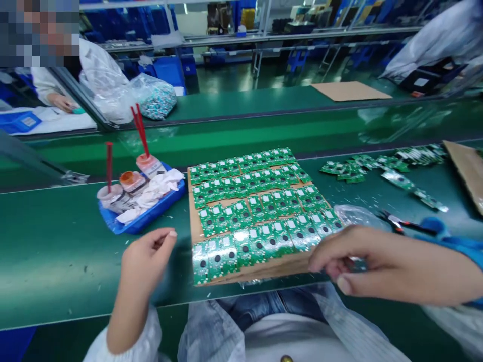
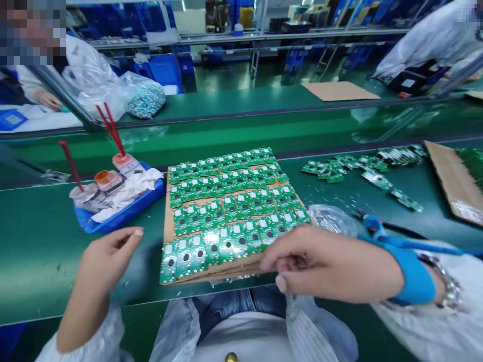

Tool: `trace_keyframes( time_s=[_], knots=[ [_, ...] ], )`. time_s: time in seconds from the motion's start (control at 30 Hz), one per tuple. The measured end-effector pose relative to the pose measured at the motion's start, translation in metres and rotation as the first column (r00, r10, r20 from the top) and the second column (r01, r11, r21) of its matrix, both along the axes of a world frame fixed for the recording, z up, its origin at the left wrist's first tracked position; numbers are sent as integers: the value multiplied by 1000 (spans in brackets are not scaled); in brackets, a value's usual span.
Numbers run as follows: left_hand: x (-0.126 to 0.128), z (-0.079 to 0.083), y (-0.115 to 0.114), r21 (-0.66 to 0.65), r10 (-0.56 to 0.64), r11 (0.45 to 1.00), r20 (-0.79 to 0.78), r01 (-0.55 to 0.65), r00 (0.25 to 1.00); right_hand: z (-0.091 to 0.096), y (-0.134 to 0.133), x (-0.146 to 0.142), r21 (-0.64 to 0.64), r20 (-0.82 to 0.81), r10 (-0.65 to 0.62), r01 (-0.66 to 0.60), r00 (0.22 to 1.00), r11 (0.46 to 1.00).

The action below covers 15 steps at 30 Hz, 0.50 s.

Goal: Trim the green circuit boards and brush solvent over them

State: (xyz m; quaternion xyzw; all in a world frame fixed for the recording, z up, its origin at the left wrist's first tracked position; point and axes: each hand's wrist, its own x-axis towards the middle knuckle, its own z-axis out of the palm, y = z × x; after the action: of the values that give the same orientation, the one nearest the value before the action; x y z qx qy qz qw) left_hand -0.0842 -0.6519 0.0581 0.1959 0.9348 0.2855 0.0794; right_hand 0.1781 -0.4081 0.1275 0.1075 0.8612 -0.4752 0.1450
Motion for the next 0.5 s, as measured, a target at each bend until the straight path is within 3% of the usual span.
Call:
trace_keyframes(
  time_s=[0.07, 0.17, 0.3, 0.4, 0.5],
  knots=[
    [4, -8, -22, 81, 99, 992, -17, -98, 995, 11, 2, -52, 15, -34, 48, -48, 998, 999],
    [-2, -19, -44, 186, 240, 957, -72, -223, 968, 15, -18, -155, 45, -69, 123, -120, 990, 992],
    [-28, -36, -60, 287, 387, 897, -141, -336, 911, 0, -68, -274, 6, -151, 32, -31, 988, 1000],
    [-47, -53, -70, 314, 442, 871, -166, -378, 881, -9, -98, -327, 152, -313, 24, 25, 949, 988],
    [-57, -69, -80, 319, 477, 855, -179, -408, 860, -5, -114, -354, 228, -388, 86, 5, 918, 974]
  ],
)
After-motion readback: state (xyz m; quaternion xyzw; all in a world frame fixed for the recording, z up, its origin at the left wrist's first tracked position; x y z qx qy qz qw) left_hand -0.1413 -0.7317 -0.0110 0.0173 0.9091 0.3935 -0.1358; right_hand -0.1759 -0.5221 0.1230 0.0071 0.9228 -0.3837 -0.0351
